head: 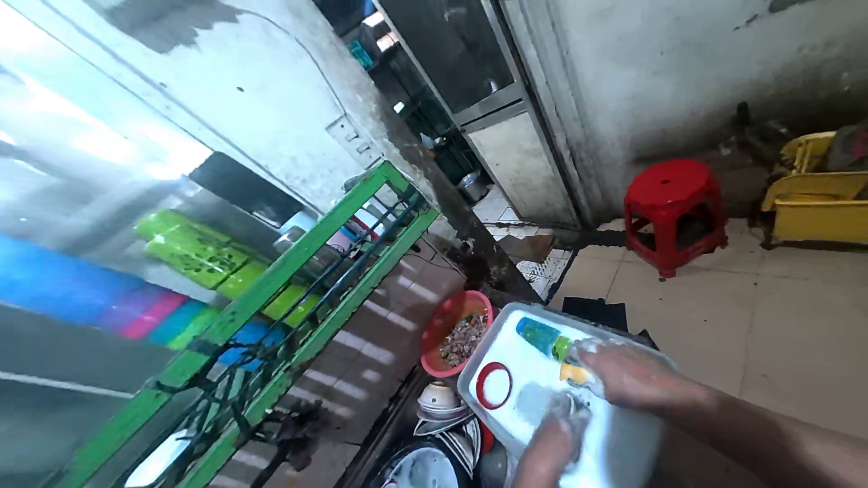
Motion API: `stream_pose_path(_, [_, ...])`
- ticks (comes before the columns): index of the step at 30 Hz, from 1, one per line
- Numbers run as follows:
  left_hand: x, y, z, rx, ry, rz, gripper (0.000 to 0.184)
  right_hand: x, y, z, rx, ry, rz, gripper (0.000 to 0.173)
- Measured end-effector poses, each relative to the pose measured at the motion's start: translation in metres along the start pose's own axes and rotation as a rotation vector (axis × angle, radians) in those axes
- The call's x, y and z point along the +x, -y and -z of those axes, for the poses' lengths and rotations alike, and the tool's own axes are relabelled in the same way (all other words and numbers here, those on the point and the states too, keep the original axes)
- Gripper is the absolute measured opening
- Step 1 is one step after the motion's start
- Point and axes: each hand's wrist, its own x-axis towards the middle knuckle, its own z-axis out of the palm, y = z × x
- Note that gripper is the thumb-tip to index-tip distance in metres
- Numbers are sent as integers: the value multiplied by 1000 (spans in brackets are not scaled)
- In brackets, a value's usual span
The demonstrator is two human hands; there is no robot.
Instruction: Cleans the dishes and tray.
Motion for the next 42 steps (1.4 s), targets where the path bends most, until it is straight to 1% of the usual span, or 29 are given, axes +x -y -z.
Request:
stream_pose_path(2, [-10,-2,8,-432,-214,91,43,1,-2,3,114,-37,-53,49])
stream_pose_path(4, [-13,-5,14,-1085,-439,142,37,2,1,2,292,-145,-113,49])
stream_pose_path(5, [-14,-11,16,-1403,-491,107,35,2,9,-2,387,-221,-117,51])
stream_pose_path(6, [-17,-18,17,-1629,-517,47,36,-1,21,-9,445,-281,-74,57])
stream_pose_path(7, [-21,-28,15,-1742,-554,-13,39,-6,38,-18,448,-322,8,63])
stream_pose_path(9, [-32,-42,3,-1677,-692,-99,44,-5,65,-40,403,-508,216,64])
stream_pose_path(10, [-35,-45,-1,-1603,-764,-120,45,2,71,-39,445,-499,218,62])
stream_pose_path(13, [-40,-53,-9,-1507,-859,-158,40,37,70,2,655,-259,-93,52])
stream_pose_path(14, [-41,-54,-11,-1505,-872,-165,40,47,71,9,666,-218,-167,51])
stream_pose_path(15, [-41,-52,-10,-1526,-887,-169,41,50,74,9,645,-214,-177,49])
stream_pose_path(17, [-39,-45,6,-1642,-914,-151,41,30,86,-2,540,-242,-46,51])
stream_pose_path(19, [-40,-29,30,-1803,-865,-146,42,6,88,-28,385,-301,236,59])
stream_pose_path(20, [-42,-22,39,-1858,-852,-137,42,4,81,-46,363,-420,390,54])
stream_pose_path(21, [-44,-20,45,-1903,-838,-137,42,10,73,-59,390,-548,485,48])
stream_pose_path(22, [-44,-20,46,-1935,-823,-158,42,16,66,-59,460,-558,450,48])
stream_pose_path(24, [-43,-25,41,-1992,-808,-184,42,26,62,-34,614,-400,128,55])
stream_pose_path(25, [-42,-30,37,-2001,-817,-176,42,32,62,-25,638,-383,20,57])
stream_pose_path(26, [-40,-34,35,-2001,-832,-168,42,33,65,-22,621,-388,-12,56])
stream_pose_path(27, [-39,-38,34,-1990,-848,-160,43,30,70,-25,566,-406,22,55])
stream_pose_path(29, [-38,-42,31,-1925,-865,-147,44,20,76,-48,417,-573,268,59])
stream_pose_path(30, [-38,-44,28,-1876,-878,-127,45,19,78,-55,381,-644,362,57])
stream_pose_path(31, [-40,-46,23,-1808,-898,-107,44,18,80,-55,396,-639,364,55])
stream_pose_path(34, [-48,-45,2,-1467,-922,-210,42,33,76,-11,733,-321,29,55])
stream_pose_path(36, [-46,-34,-10,-1206,-947,-328,39,52,68,13,887,-263,-75,50])
stream_pose_path(37, [-43,-25,-10,-1136,-933,-357,38,54,69,24,896,-291,-71,49])
stream_pose_path(38, [-40,-13,-8,-1153,-849,-366,41,52,71,34,840,-337,-65,52])
stream_pose_path(39, [-36,0,-4,-1275,-697,-362,49,47,76,44,752,-370,-61,57])
stream_pose_path(41, [-27,17,11,-1663,-403,-298,62,36,85,56,612,-387,-22,61])
stream_pose_path(42, [-25,17,18,-1808,-356,-252,67,34,88,51,590,-363,7,61])
